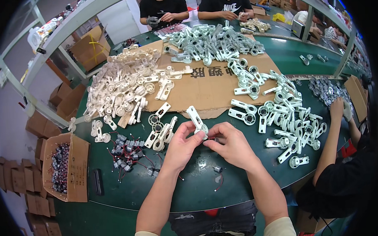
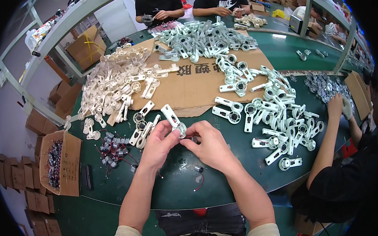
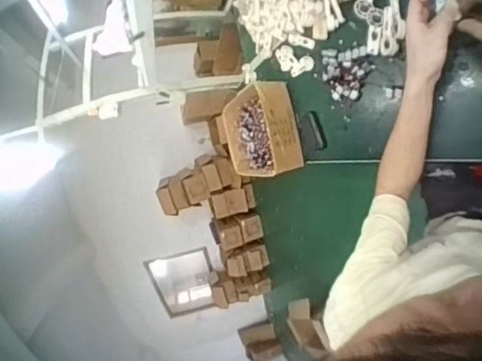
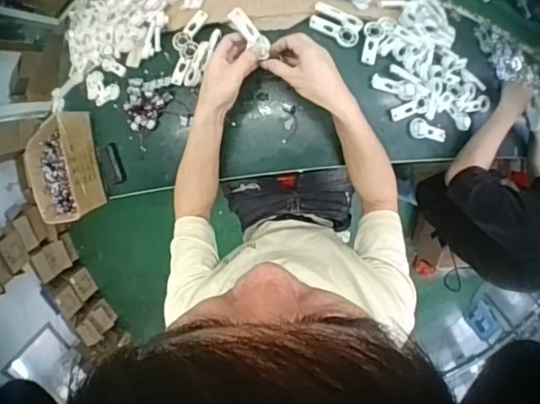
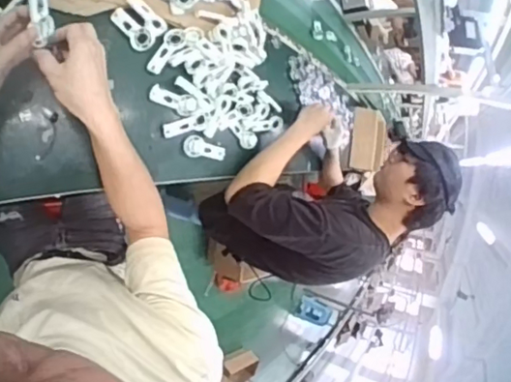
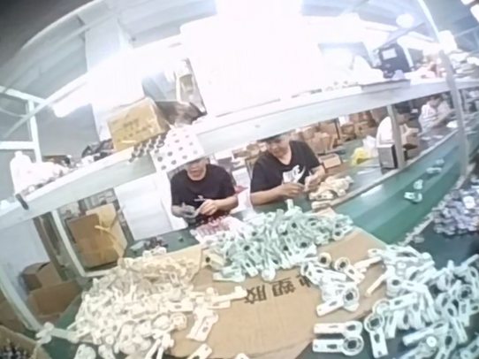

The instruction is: Manually assemble small electric motors into plastic housings at a factory workstation.

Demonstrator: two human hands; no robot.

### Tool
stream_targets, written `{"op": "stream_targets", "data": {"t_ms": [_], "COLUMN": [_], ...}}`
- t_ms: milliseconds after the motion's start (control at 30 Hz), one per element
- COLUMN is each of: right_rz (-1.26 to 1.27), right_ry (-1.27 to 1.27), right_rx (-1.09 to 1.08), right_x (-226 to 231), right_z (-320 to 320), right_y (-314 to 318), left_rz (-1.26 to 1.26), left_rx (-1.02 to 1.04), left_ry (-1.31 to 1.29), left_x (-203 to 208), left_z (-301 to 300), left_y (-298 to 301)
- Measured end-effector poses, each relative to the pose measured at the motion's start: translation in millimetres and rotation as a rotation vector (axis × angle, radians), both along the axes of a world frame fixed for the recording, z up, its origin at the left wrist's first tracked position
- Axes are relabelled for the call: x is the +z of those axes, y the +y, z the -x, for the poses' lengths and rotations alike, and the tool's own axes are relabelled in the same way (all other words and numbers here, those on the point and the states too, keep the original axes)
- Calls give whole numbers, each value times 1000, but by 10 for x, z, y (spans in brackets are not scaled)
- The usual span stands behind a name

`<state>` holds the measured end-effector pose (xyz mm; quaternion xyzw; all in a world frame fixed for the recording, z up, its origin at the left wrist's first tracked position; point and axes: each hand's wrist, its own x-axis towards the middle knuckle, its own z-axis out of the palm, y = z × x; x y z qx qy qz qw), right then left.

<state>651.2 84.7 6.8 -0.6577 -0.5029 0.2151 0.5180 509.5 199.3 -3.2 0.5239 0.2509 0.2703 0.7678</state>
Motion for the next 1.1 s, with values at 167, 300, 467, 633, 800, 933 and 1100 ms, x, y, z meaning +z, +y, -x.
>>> {"op": "stream_targets", "data": {"t_ms": [167,300,467,633,800,933,1100], "right_rz": [105,215,182,11,85,145,146], "right_ry": [-100,289,399,22,-28,39,68], "right_rx": [-30,-35,120,28,-89,-88,-24], "right_x": [139,181,19,34,176,203,183], "right_z": [-4,-6,-111,-68,-27,-34,-58], "right_y": [-4,7,2,-18,-9,-16,-39], "left_rz": [-40,-20,-25,-26,-41,-90,-144], "left_rx": [-37,-55,-39,0,30,2,-25], "left_ry": [22,36,64,44,35,74,84], "left_x": [-29,-3,13,39,18,-2,9], "left_z": [10,6,3,-5,6,10,-3], "left_y": [8,3,16,5,27,29,1]}}
